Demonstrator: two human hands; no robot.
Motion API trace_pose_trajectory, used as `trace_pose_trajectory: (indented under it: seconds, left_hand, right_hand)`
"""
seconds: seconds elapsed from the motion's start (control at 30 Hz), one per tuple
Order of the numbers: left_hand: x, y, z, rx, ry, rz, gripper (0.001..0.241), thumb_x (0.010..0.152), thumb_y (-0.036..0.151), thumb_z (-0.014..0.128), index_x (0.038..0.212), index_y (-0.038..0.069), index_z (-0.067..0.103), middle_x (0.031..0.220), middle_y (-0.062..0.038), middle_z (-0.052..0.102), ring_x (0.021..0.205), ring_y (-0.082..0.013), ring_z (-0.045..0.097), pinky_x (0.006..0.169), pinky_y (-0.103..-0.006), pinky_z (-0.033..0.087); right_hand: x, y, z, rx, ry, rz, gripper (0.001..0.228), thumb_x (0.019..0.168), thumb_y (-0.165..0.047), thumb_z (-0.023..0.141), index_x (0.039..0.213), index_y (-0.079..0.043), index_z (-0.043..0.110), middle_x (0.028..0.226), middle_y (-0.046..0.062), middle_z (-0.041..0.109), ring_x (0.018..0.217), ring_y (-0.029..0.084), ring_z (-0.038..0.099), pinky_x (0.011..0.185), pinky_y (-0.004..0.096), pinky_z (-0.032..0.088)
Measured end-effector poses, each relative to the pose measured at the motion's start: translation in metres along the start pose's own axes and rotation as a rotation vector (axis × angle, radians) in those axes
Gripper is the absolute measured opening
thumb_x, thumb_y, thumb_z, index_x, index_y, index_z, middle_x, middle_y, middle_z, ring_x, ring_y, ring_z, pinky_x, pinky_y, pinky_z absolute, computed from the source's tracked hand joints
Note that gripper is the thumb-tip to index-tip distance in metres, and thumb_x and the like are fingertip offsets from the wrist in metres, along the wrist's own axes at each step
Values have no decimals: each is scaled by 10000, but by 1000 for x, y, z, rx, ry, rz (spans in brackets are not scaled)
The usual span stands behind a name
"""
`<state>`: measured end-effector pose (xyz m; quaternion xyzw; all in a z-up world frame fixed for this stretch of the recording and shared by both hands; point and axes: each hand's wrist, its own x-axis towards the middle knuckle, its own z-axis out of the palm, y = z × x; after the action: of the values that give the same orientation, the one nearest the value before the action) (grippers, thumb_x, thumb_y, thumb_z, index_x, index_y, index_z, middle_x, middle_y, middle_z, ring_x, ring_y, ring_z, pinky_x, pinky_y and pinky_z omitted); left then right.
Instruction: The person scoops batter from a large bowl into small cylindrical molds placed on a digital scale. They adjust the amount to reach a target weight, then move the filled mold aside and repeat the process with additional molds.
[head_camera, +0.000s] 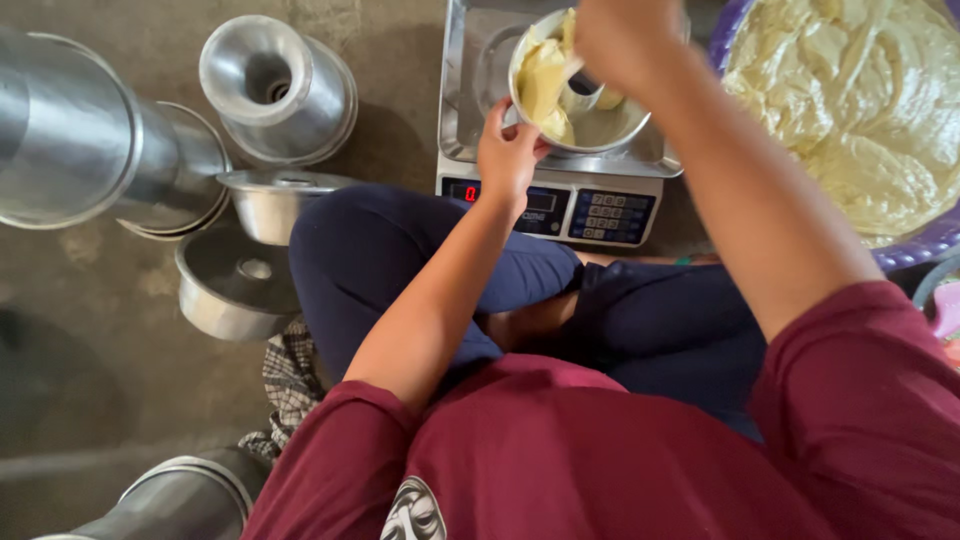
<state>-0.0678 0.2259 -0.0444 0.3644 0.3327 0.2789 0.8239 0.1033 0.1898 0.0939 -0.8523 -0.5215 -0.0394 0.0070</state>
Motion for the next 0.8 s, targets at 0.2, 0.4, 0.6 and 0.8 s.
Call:
trace_pose_trajectory:
  seconds: [0.2, 0.4, 0.6, 0.8]
  left_hand:
    - [-7, 0, 4, -27, -29, 32, 583, 926, 33, 639, 1474, 35, 442, 1009, -124, 661, 869, -186, 687, 780, -343, 614]
    - [16, 14, -7, 159, 40, -23, 540, 871, 52, 678, 1391, 50, 532, 935, -87, 662, 778, -167, 660, 669, -310, 558]
    - [104, 37, -15, 354, -91, -85, 299, 925, 138, 574, 1180, 45, 699, 933, -50, 743, 775, -144, 709, 639, -282, 591]
    - [75, 15, -31, 402, -22, 45, 303, 913, 88, 623, 1203, 2, 598, 967, -87, 700, 711, -183, 715, 631, -316, 622]
  right_hand:
    - [26, 26, 12, 17, -101, -110, 256, 960, -269, 740, 1076, -41, 759, 868, 204, 730, 742, 348, 720, 652, 479, 560]
    - [27, 13, -53, 98, -354, -192, 408, 734, -294, 845, 1107, -140, 783, 885, 143, 755, 751, 329, 731, 634, 473, 554]
    - [24, -41, -61, -547, -324, -732, 162, 756, -358, 836, 776, -197, 837, 752, 48, 768, 748, 242, 720, 830, 396, 465]
    - [94, 34, -27, -206, -129, -205, 472, 682, -454, 916, 890, -50, 784, 787, 173, 727, 726, 356, 712, 601, 454, 526]
